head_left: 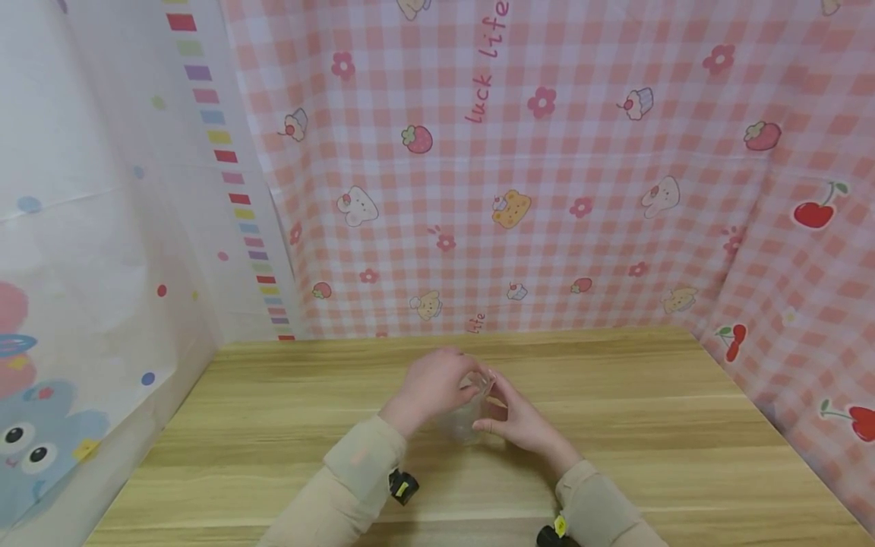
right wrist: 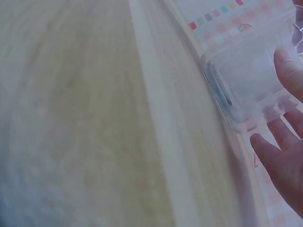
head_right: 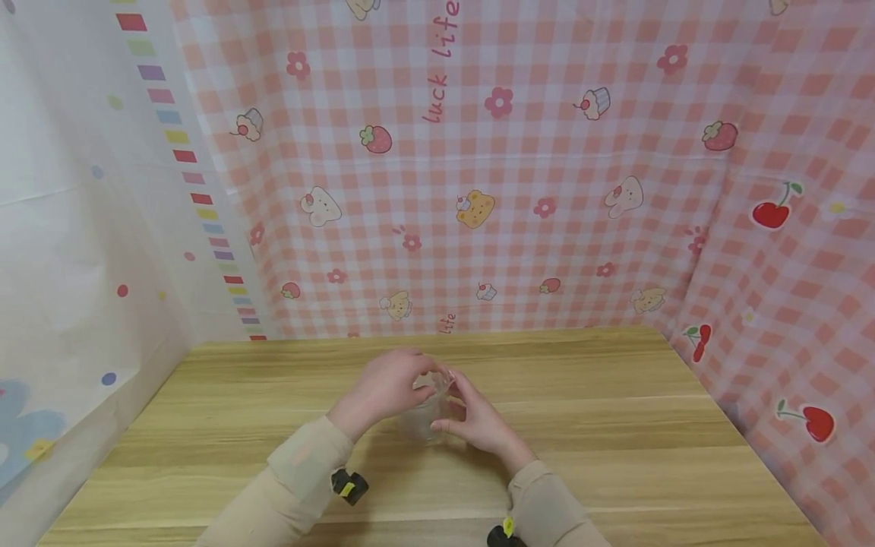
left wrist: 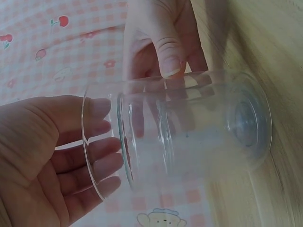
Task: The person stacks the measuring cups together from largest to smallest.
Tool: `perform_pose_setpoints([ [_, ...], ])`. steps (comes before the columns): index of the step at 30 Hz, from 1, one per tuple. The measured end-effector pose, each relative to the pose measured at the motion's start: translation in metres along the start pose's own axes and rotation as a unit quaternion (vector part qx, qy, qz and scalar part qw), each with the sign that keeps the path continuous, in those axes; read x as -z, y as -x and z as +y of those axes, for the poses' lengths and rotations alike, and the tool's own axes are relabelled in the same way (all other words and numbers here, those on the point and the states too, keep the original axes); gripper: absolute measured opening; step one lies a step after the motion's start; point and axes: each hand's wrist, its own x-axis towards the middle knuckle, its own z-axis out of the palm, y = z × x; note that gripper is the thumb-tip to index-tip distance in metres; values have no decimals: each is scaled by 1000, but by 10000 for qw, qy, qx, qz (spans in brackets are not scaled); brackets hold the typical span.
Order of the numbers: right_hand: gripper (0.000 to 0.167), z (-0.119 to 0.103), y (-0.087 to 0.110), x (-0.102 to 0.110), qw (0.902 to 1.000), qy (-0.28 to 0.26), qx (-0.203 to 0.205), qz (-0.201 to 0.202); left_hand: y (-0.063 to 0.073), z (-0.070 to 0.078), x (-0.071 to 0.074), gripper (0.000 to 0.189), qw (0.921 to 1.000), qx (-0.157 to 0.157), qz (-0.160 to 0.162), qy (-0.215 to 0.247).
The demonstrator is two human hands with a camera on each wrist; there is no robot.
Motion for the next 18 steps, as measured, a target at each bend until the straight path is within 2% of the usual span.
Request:
perform_pose_setpoints([
  [6, 87, -4, 0, 1, 9999, 152, -17, -18, 4, -2, 0, 26, 9991, -150, 386, 125],
  [13, 89, -8, 1, 2, 9987, 476, 165, -18, 14, -6, 3, 32, 9952, -249, 922, 233],
  [18, 85, -12, 2, 5, 9976, 667, -26, 188, 21, -9, 8, 37, 9920, -274, 1196, 299],
])
